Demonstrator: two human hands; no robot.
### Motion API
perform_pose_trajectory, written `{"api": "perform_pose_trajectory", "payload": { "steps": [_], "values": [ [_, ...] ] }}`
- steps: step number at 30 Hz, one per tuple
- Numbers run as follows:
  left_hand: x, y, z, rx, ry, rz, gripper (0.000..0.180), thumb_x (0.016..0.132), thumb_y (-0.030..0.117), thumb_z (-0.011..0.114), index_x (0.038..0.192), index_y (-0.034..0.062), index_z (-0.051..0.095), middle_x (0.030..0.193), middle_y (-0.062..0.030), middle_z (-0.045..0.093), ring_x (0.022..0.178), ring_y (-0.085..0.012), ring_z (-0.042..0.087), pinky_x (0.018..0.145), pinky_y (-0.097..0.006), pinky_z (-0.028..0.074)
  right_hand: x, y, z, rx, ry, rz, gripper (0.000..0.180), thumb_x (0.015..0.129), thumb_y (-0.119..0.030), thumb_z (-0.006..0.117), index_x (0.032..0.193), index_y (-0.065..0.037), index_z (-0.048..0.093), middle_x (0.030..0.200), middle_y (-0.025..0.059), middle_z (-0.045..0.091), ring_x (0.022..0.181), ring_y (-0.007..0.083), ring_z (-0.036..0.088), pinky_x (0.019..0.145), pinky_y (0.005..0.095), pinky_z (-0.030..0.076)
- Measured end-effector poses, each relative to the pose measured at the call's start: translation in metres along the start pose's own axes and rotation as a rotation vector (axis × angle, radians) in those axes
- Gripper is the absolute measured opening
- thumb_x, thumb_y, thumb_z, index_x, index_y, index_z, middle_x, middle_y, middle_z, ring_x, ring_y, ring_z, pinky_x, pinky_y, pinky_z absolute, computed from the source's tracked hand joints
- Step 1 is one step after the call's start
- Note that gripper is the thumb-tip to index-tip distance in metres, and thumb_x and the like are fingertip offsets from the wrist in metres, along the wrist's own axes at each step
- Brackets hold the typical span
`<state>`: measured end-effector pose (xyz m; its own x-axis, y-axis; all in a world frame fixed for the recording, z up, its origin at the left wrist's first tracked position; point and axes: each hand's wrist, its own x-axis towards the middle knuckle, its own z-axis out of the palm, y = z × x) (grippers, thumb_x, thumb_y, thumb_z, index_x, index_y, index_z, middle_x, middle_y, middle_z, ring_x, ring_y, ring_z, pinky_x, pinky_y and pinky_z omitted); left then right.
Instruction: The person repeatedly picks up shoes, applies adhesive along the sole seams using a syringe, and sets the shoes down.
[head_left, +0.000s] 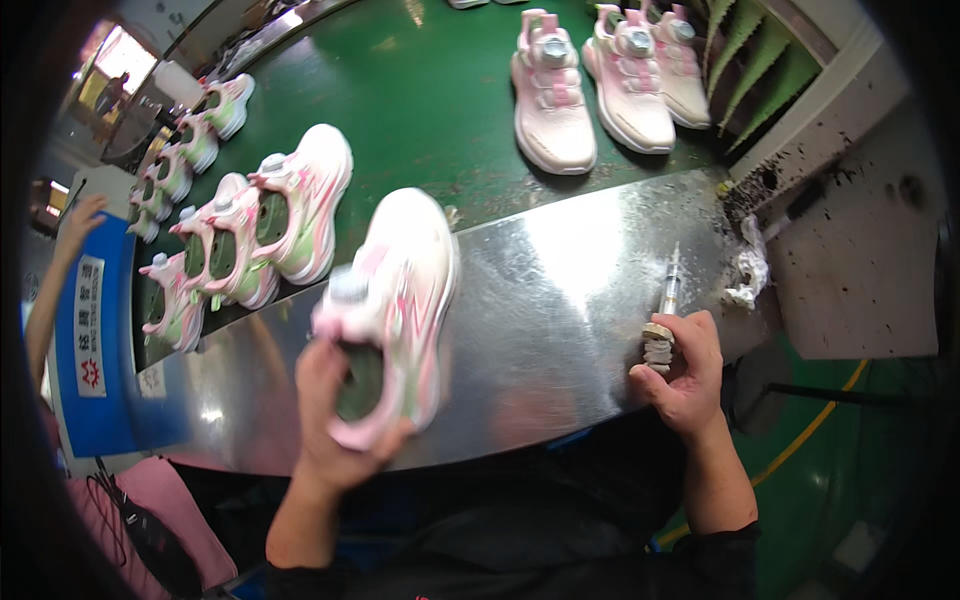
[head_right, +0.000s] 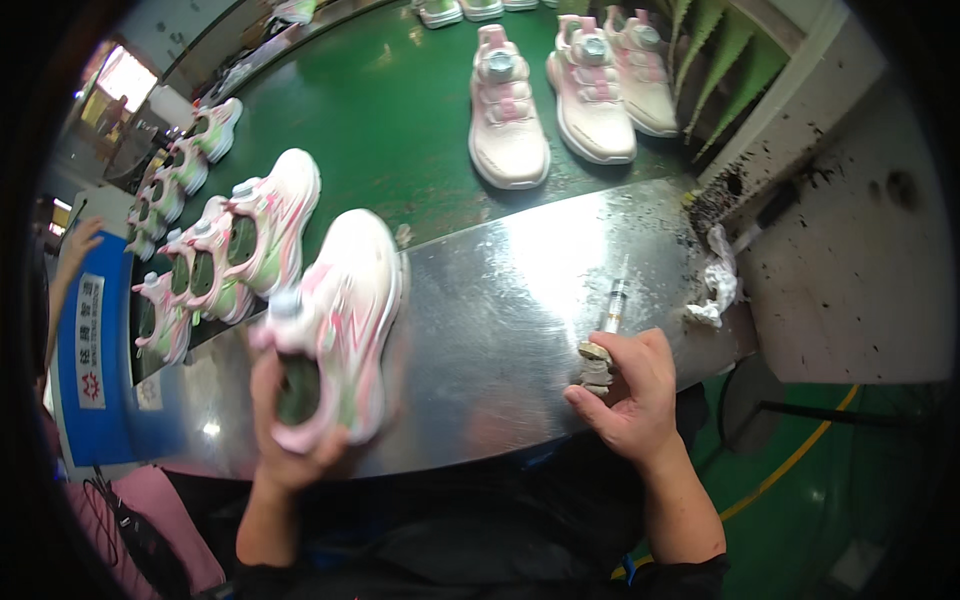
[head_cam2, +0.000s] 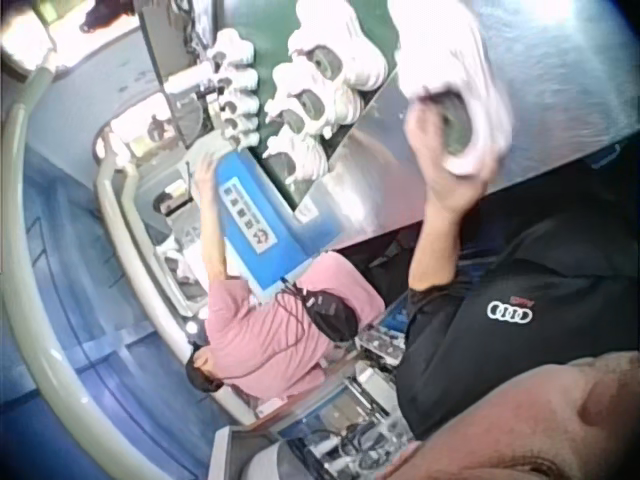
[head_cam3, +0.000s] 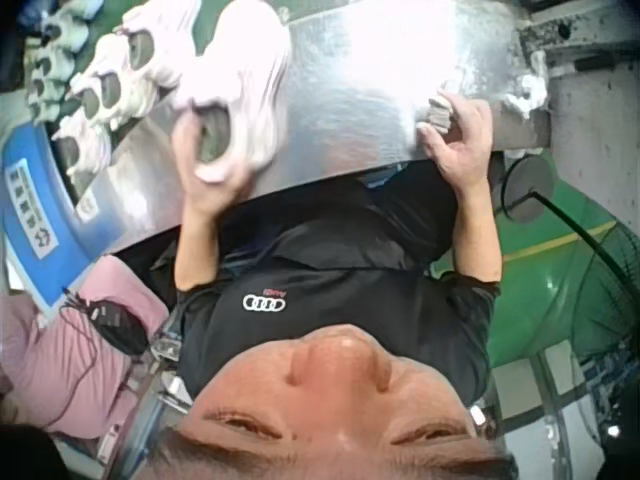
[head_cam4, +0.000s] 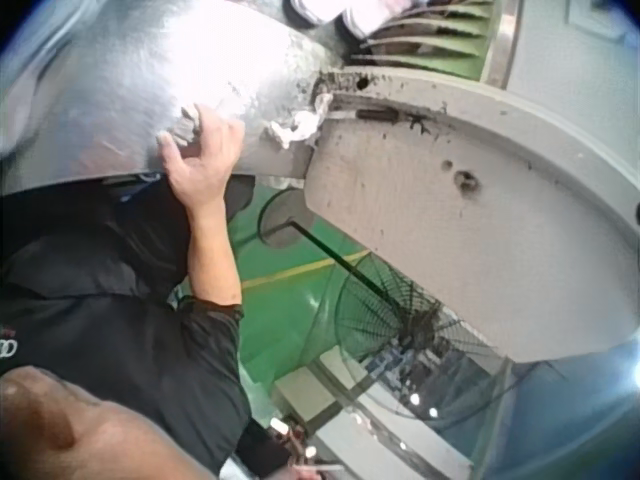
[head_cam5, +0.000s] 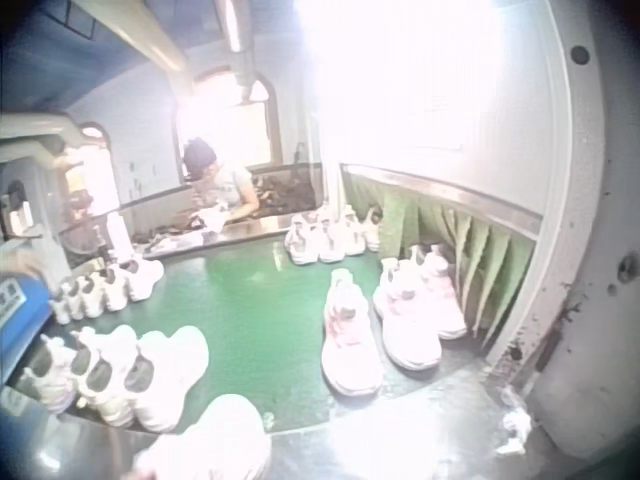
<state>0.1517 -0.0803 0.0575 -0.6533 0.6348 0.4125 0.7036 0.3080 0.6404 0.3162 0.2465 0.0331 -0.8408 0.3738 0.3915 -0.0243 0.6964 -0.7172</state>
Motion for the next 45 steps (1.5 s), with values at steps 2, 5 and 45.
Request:
{"api": "perform_pose_trajectory", "payload": {
  "steps": [2, 5, 45],
  "values": [
    [-0.018, 0.014, 0.006, 0.064, -0.031, -0.080, 0.088, 0.063, 0.023, 0.075, 0.135, -0.0001, 0.028, 0.135, -0.0136, 0.034, 0.122, -0.0240, 0.040, 0.099, -0.037, 0.035, -0.003, 0.001, -0.004, 0.155, -0.019, 0.106, 0.042, 0.068, -0.023, 0.077, 0.102, -0.003, 0.061, 0.083, 0.0062, 0.061, 0.071, 0.0197, 0.049, 0.065, 0.0304, 0.040],
    [-0.007, -0.006, -0.011, -0.691, 0.079, -0.457, 0.091, 0.066, 0.032, 0.072, 0.137, -0.0003, 0.025, 0.134, -0.0116, 0.034, 0.121, -0.0248, 0.041, 0.098, -0.036, 0.036, -0.002, -0.002, -0.007, 0.087, -0.082, 0.095, 0.046, 0.071, -0.029, 0.075, 0.108, -0.006, 0.060, 0.078, 0.0078, 0.057, 0.069, 0.0226, 0.050, 0.065, 0.0325, 0.042],
    [0.063, 0.005, 0.026, -1.496, -0.130, -0.086, 0.067, 0.056, 0.000, 0.077, 0.116, 0.0040, 0.047, 0.111, -0.0228, 0.055, 0.105, -0.0308, 0.056, 0.089, -0.042, 0.047, 0.075, -0.155, 0.014, 1.254, -0.400, -0.077, 0.044, 0.085, -0.051, 0.056, 0.094, -0.008, 0.050, 0.065, 0.0128, 0.060, 0.039, 0.0151, 0.042, 0.036, 0.0254, 0.030]
  ]
}}
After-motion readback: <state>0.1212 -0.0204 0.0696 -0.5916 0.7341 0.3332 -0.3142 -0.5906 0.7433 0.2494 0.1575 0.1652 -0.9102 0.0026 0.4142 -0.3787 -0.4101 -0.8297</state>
